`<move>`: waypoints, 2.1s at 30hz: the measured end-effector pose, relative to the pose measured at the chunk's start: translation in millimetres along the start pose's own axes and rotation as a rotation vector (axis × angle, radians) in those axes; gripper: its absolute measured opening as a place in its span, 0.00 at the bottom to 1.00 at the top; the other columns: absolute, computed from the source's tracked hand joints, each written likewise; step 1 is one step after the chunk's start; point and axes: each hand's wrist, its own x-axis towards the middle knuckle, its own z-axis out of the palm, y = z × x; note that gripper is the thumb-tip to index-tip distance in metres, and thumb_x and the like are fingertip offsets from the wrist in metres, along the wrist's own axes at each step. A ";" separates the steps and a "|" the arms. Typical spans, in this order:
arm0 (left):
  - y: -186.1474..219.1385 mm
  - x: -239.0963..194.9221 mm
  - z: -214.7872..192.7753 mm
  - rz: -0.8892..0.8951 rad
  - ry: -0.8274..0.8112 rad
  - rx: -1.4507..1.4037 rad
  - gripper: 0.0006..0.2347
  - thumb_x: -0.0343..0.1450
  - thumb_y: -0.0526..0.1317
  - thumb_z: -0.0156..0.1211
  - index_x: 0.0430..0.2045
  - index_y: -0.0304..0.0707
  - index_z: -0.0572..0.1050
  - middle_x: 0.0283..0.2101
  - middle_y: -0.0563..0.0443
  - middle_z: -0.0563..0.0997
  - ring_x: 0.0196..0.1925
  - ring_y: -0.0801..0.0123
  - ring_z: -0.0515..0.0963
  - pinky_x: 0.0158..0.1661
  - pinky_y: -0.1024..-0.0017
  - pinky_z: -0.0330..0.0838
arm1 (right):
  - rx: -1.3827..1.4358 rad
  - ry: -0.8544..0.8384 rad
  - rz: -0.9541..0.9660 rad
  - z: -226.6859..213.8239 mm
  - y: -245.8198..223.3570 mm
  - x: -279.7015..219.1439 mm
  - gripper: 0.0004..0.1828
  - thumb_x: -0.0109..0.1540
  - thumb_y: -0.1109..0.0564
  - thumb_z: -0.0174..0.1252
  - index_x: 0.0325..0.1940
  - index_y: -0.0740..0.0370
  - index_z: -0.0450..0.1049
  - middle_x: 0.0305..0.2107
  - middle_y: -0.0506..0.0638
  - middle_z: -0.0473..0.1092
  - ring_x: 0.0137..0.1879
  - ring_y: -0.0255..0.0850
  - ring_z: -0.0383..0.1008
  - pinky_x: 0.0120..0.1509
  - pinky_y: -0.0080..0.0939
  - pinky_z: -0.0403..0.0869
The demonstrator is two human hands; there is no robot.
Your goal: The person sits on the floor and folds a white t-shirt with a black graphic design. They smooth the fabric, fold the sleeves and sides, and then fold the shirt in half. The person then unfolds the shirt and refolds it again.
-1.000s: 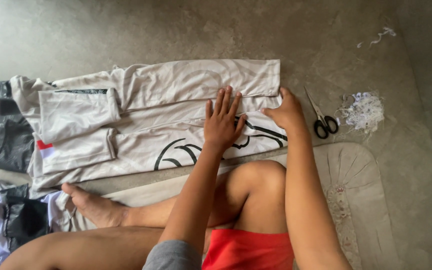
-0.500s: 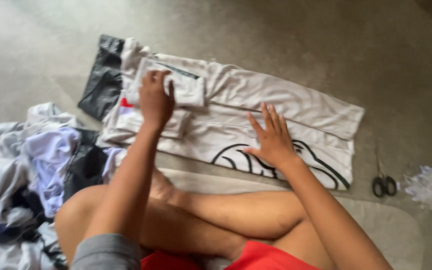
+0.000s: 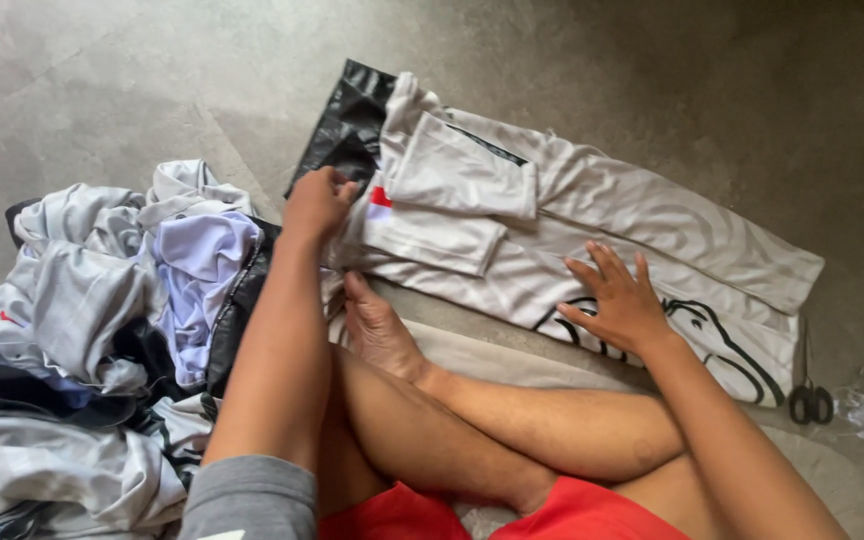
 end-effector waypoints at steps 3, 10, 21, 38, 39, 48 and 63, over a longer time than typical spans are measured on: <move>28.2 -5.8 -2.5 0.067 0.026 -0.032 0.12 0.68 0.49 0.51 0.36 0.45 0.74 0.38 0.47 0.74 0.46 0.54 0.74 0.44 0.57 0.68 | -0.042 0.025 0.036 6.9 20.2 1.0 0.32 0.55 0.26 0.42 0.57 0.41 0.62 0.60 0.51 0.56 0.66 0.46 0.56 0.70 0.66 0.43; 73.7 24.5 11.6 0.111 0.025 -0.092 0.14 0.67 0.53 0.50 0.34 0.47 0.75 0.36 0.51 0.73 0.44 0.57 0.76 0.42 0.59 0.70 | 0.289 0.410 -0.028 -20.9 -7.7 101.7 0.11 0.59 0.47 0.56 0.43 0.48 0.72 0.41 0.43 0.67 0.54 0.40 0.67 0.63 0.43 0.62; 94.7 55.6 7.9 0.036 0.018 -0.310 0.14 0.65 0.51 0.54 0.32 0.41 0.74 0.33 0.46 0.77 0.42 0.51 0.78 0.40 0.55 0.72 | 0.272 0.196 0.105 -64.7 -72.0 281.4 0.09 0.55 0.43 0.58 0.40 0.32 0.74 0.30 0.33 0.70 0.42 0.35 0.71 0.50 0.40 0.56; 84.8 72.9 27.6 -0.043 0.018 -0.404 0.09 0.65 0.51 0.52 0.27 0.50 0.72 0.33 0.53 0.74 0.35 0.60 0.76 0.29 0.61 0.67 | 0.565 0.238 0.094 -74.5 -106.6 294.8 0.06 0.57 0.46 0.56 0.32 0.45 0.76 0.25 0.36 0.72 0.32 0.29 0.68 0.48 0.37 0.56; 84.0 72.8 30.5 -0.033 0.022 -0.416 0.09 0.65 0.52 0.52 0.26 0.51 0.71 0.33 0.55 0.72 0.34 0.61 0.75 0.29 0.61 0.67 | 0.617 0.219 0.118 -74.4 -106.0 296.3 0.05 0.56 0.50 0.57 0.28 0.47 0.76 0.22 0.36 0.71 0.30 0.27 0.67 0.39 0.32 0.65; 88.9 72.0 22.4 -0.067 -0.024 -0.404 0.09 0.65 0.51 0.55 0.19 0.49 0.71 0.27 0.58 0.75 0.30 0.66 0.75 0.26 0.65 0.66 | 0.645 0.215 0.171 -81.4 -119.9 294.6 0.09 0.55 0.40 0.58 0.35 0.40 0.76 0.26 0.30 0.71 0.35 0.25 0.68 0.58 0.38 0.44; 73.1 69.3 55.5 0.376 0.672 0.040 0.10 0.68 0.49 0.46 0.30 0.45 0.66 0.31 0.53 0.66 0.32 0.64 0.70 0.26 0.68 0.62 | 0.489 0.652 0.041 -69.0 -106.7 243.0 0.20 0.64 0.45 0.48 0.55 0.56 0.68 0.48 0.53 0.65 0.55 0.51 0.64 0.55 0.55 0.59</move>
